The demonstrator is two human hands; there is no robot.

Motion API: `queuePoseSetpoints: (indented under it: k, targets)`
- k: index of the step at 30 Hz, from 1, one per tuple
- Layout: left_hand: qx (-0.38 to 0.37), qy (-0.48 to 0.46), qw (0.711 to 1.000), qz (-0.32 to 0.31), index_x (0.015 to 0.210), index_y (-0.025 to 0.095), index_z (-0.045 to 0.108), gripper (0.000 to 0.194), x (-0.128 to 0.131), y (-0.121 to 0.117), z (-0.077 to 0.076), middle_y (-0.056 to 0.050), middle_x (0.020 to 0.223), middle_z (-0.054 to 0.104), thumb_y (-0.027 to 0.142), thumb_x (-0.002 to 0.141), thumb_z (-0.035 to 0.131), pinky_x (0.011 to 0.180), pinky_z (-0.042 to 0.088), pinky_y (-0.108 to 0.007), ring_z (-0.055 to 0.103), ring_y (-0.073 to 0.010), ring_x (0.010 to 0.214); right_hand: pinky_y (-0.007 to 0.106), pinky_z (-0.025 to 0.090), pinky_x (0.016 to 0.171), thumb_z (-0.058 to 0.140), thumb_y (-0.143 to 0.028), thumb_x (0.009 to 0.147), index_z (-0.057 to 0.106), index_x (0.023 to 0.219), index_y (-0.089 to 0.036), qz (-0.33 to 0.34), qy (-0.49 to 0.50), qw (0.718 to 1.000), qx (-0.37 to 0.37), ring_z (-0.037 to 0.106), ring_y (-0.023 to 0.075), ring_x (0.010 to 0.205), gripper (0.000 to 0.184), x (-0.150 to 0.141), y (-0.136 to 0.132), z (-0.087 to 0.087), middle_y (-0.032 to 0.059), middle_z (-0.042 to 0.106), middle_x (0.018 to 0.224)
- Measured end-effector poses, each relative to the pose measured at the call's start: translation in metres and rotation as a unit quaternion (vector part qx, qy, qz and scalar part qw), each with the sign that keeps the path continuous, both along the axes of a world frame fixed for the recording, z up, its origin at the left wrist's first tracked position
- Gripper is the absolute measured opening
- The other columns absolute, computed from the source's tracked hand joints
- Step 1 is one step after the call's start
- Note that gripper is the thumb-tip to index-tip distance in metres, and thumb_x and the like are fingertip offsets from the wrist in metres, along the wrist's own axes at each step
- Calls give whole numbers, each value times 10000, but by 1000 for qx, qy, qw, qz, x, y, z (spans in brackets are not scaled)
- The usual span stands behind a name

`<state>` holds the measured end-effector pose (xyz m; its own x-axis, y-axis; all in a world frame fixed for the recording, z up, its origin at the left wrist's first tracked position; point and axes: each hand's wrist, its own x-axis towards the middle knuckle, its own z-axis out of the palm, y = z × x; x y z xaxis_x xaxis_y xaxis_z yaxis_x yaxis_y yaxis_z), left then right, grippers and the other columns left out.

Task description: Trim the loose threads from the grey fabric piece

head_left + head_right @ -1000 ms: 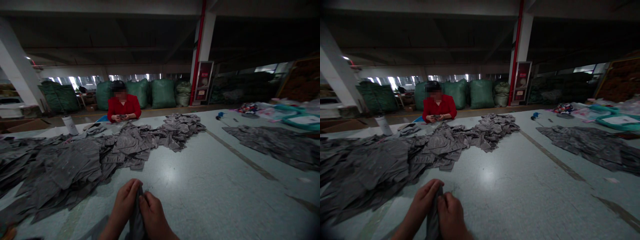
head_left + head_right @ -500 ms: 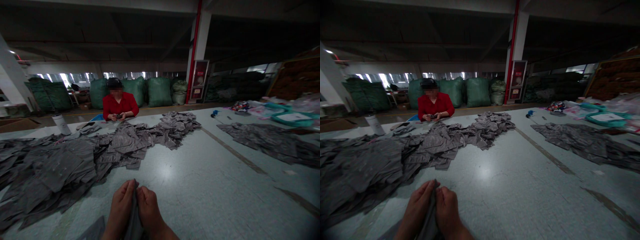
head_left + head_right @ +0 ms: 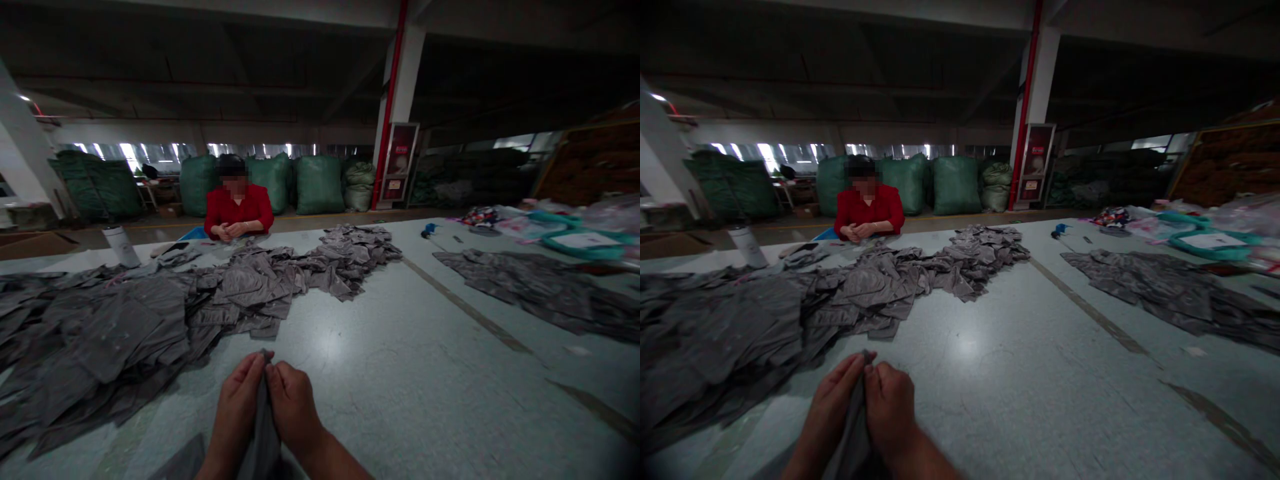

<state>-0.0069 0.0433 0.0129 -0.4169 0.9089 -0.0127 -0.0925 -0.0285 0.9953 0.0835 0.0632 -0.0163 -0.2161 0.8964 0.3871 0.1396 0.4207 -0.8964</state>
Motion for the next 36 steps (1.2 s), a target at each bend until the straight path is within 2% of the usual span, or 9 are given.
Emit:
queuePoseSetpoints:
  k: [5, 9, 12, 16, 18, 21, 24, 27, 36]
  targets:
    - [-4, -14, 1000, -16, 879, 185, 678, 430, -10, -6, -20, -47, 977, 671, 488, 575, 658, 884, 408, -279, 551, -222, 1006, 213, 279, 450, 209, -427, 897, 457, 544, -173, -67, -35, 993, 89, 465, 103, 458, 501, -9, -7, -22, 17, 500, 493]
    - [-19, -2, 1000, 7, 836, 181, 691, 490, -5, -9, -22, -54, 949, 680, 546, 509, 664, 894, 411, -320, 548, -257, 1010, 208, 281, 432, 203, -445, 892, 460, 558, -173, -51, -31, 997, 46, 488, 111, 461, 503, -10, -10, -33, 32, 527, 504]
    - [-28, 15, 999, 23, 758, 175, 695, 500, -3, -6, -18, -56, 858, 697, 584, 475, 650, 848, 447, -333, 585, -267, 933, 207, 262, 419, 232, -440, 890, 473, 563, -168, -29, -49, 998, 18, 495, 109, 456, 489, -7, -10, -21, 31, 536, 498]
    - [-18, 13, 998, 53, 650, 200, 685, 478, -1, 0, -24, -50, 779, 706, 610, 407, 649, 790, 487, -338, 615, -270, 852, 229, 243, 454, 272, -355, 901, 514, 591, -168, -41, -124, 987, 97, 518, 110, 475, 435, 1, -9, 3, 35, 575, 537]
    - [-12, 12, 998, 55, 657, 203, 681, 464, 1, 0, -25, -55, 798, 705, 612, 446, 625, 772, 496, -331, 617, -266, 848, 236, 239, 465, 287, -335, 901, 528, 604, -170, -35, -153, 979, 127, 526, 111, 484, 416, 5, -8, 4, 37, 589, 556]
    - [-15, 51, 998, 34, 783, 187, 679, 442, 2, -6, -19, -52, 872, 693, 563, 572, 583, 799, 476, -313, 601, -249, 897, 225, 247, 445, 245, -377, 907, 514, 581, -165, -33, -122, 987, 95, 515, 109, 467, 473, 4, -8, -9, 40, 572, 525]
    - [-20, 127, 991, 21, 823, 183, 671, 426, -1, -13, -11, -46, 899, 687, 526, 580, 601, 819, 457, -306, 581, -253, 934, 219, 275, 443, 166, -457, 900, 503, 577, -163, -48, -54, 996, 46, 523, 120, 483, 552, -6, -10, -27, 56, 566, 527]
    - [-19, 148, 989, 11, 866, 193, 662, 431, -6, -15, -12, -42, 948, 677, 522, 598, 589, 833, 449, -307, 565, -250, 971, 225, 278, 441, 143, -513, 880, 503, 573, -165, -55, -38, 997, 25, 518, 127, 482, 588, -12, -11, -33, 60, 563, 523]
    - [-5, 108, 993, 41, 979, 170, 590, 502, -6, -13, -21, -68, 1026, 635, 526, 625, 566, 874, 424, -336, 550, -242, 988, 208, 290, 482, 281, -388, 893, 526, 618, -164, 12, -75, 997, 29, 505, 107, 524, 431, 1, -2, 3, 24, 563, 567]
